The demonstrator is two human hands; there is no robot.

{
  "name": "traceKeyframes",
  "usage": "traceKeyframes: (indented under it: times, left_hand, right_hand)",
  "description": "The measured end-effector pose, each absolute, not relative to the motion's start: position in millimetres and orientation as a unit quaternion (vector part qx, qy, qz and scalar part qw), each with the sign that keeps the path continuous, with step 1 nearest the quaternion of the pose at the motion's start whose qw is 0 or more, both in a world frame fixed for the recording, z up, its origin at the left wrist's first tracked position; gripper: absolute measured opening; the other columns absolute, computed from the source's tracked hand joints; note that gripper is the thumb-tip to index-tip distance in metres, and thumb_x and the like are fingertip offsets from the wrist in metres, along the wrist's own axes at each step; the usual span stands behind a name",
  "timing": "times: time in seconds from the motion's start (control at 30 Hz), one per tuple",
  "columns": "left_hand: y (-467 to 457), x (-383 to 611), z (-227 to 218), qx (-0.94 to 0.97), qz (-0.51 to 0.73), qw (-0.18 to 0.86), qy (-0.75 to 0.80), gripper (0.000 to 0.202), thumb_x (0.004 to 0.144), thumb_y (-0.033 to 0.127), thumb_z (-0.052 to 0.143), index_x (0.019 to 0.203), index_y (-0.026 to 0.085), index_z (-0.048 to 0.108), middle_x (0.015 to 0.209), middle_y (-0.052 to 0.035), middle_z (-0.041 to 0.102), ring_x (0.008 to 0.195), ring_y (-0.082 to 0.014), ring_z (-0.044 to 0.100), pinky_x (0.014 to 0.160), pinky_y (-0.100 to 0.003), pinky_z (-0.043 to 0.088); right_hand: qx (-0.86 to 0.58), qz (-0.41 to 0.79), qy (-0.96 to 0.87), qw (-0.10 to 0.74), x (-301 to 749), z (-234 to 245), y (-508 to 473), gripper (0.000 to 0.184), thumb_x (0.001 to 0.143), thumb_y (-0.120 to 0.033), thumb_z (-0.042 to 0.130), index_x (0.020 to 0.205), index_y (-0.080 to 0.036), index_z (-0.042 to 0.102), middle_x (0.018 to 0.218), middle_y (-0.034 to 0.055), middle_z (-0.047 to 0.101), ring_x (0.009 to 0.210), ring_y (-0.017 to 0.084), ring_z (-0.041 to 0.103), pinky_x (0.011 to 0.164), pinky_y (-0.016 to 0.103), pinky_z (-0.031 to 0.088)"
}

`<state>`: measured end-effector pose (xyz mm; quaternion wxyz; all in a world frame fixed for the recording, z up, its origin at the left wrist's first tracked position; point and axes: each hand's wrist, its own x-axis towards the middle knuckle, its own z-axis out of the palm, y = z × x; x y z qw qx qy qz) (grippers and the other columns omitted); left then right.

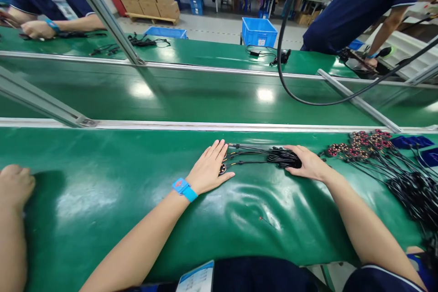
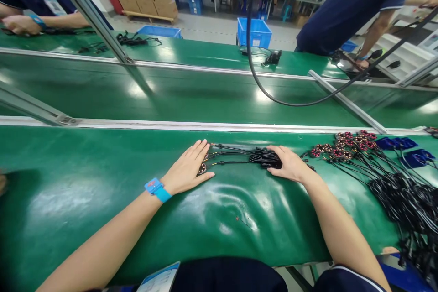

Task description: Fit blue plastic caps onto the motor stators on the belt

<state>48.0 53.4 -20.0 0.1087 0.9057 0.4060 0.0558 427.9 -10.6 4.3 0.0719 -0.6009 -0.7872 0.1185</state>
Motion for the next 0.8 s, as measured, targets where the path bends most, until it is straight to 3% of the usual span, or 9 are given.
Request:
traceKeyframes:
  times: [0.27, 0.37, 0.43, 0.5, 0.53, 0.57, 0.63, 0.7, 0.8]
  left_hand:
    - [14, 58, -19, 0.930, 0.047, 0.134, 0.339, 0.077, 0.097, 0.048, 0.046, 0.157, 0.009, 0.017, 0.165, -0.0148, 0.016, 0.154, -0.0272, 0.012, 0.126, -0.045, 0.024]
    - [3, 63, -18, 0.933, 0.054, 0.142, 0.325, 0.081, 0.096, 0.050, 0.049, 0.158, 0.012, 0.015, 0.165, -0.0146, 0.017, 0.154, -0.0282, 0.012, 0.125, -0.047, 0.023]
    - [-4, 59, -16, 0.933, 0.071, 0.133, 0.325, 0.089, 0.091, 0.055, 0.057, 0.158, 0.014, 0.015, 0.166, -0.0157, 0.014, 0.154, -0.0317, 0.009, 0.125, -0.051, 0.022]
    - [-12, 49, -13, 0.933, 0.110, 0.113, 0.324, 0.086, 0.088, 0.058, 0.062, 0.155, 0.017, 0.027, 0.165, -0.0167, 0.018, 0.154, -0.0356, 0.011, 0.123, -0.055, 0.023]
    - [-18, 43, -11, 0.932, 0.134, 0.103, 0.320, 0.076, 0.089, 0.058, 0.061, 0.150, 0.019, 0.038, 0.162, -0.0170, 0.028, 0.152, -0.0365, 0.019, 0.121, -0.056, 0.027]
    - [-24, 37, -11, 0.933, 0.153, 0.098, 0.312, 0.060, 0.092, 0.056, 0.058, 0.140, 0.021, 0.050, 0.153, -0.0170, 0.042, 0.147, -0.0360, 0.032, 0.116, -0.055, 0.033]
    - [-40, 28, -10, 0.948, 0.150, 0.115, 0.256, 0.033, 0.098, 0.048, 0.048, 0.111, 0.022, 0.066, 0.117, -0.0131, 0.068, 0.117, -0.0296, 0.061, 0.097, -0.047, 0.048]
    - [-56, 25, -12, 0.971, 0.092, 0.156, 0.158, 0.032, 0.101, 0.040, 0.043, 0.086, 0.022, 0.065, 0.083, -0.0067, 0.070, 0.082, -0.0217, 0.066, 0.075, -0.038, 0.051]
    - [-73, 28, -15, 0.977, 0.002, 0.195, 0.090, 0.028, 0.099, 0.039, 0.050, 0.081, 0.021, 0.061, 0.077, -0.0042, 0.068, 0.070, -0.0198, 0.064, 0.065, -0.036, 0.048]
  right_hand:
    - [-0.663, 0.152, -0.733, 0.008, 452, 20, -94, 0.055, 0.084, -0.040, 0.060, 0.138, -0.032, 0.054, 0.110, 0.0075, 0.064, 0.089, 0.023, 0.067, 0.082, 0.038, 0.057]
    - [-0.671, 0.125, -0.731, -0.001, 463, 20, -111, 0.057, 0.085, -0.045, 0.061, 0.139, -0.031, 0.054, 0.113, 0.0094, 0.064, 0.095, 0.026, 0.066, 0.089, 0.043, 0.055]
    - [-0.672, 0.081, -0.736, 0.007, 464, 23, -116, 0.068, 0.082, -0.056, 0.066, 0.143, -0.030, 0.051, 0.119, 0.0126, 0.062, 0.104, 0.032, 0.063, 0.096, 0.051, 0.051]
    - [-0.673, 0.051, -0.737, 0.032, 458, 34, -118, 0.081, 0.080, -0.064, 0.067, 0.149, -0.030, 0.043, 0.129, 0.0146, 0.058, 0.115, 0.036, 0.059, 0.101, 0.056, 0.048]
    - [-0.672, 0.044, -0.737, 0.053, 452, 44, -118, 0.082, 0.081, -0.066, 0.065, 0.151, -0.032, 0.040, 0.133, 0.0143, 0.056, 0.119, 0.037, 0.057, 0.103, 0.056, 0.047]
    - [-0.669, 0.040, -0.738, 0.076, 444, 56, -117, 0.078, 0.084, -0.066, 0.063, 0.151, -0.035, 0.038, 0.135, 0.0130, 0.056, 0.121, 0.035, 0.057, 0.104, 0.054, 0.047]
    - [-0.659, 0.013, -0.741, 0.128, 424, 89, -111, 0.064, 0.089, -0.062, 0.059, 0.146, -0.041, 0.042, 0.132, 0.0093, 0.059, 0.120, 0.032, 0.058, 0.105, 0.050, 0.049]
    - [-0.644, -0.049, -0.742, 0.183, 402, 127, -98, 0.051, 0.091, -0.058, 0.060, 0.139, -0.042, 0.050, 0.127, 0.0067, 0.063, 0.118, 0.029, 0.060, 0.106, 0.048, 0.048]
    - [-0.617, -0.159, -0.718, 0.280, 372, 184, -60, 0.042, 0.092, -0.050, 0.064, 0.130, -0.033, 0.060, 0.125, 0.0051, 0.065, 0.119, 0.024, 0.060, 0.107, 0.043, 0.047]
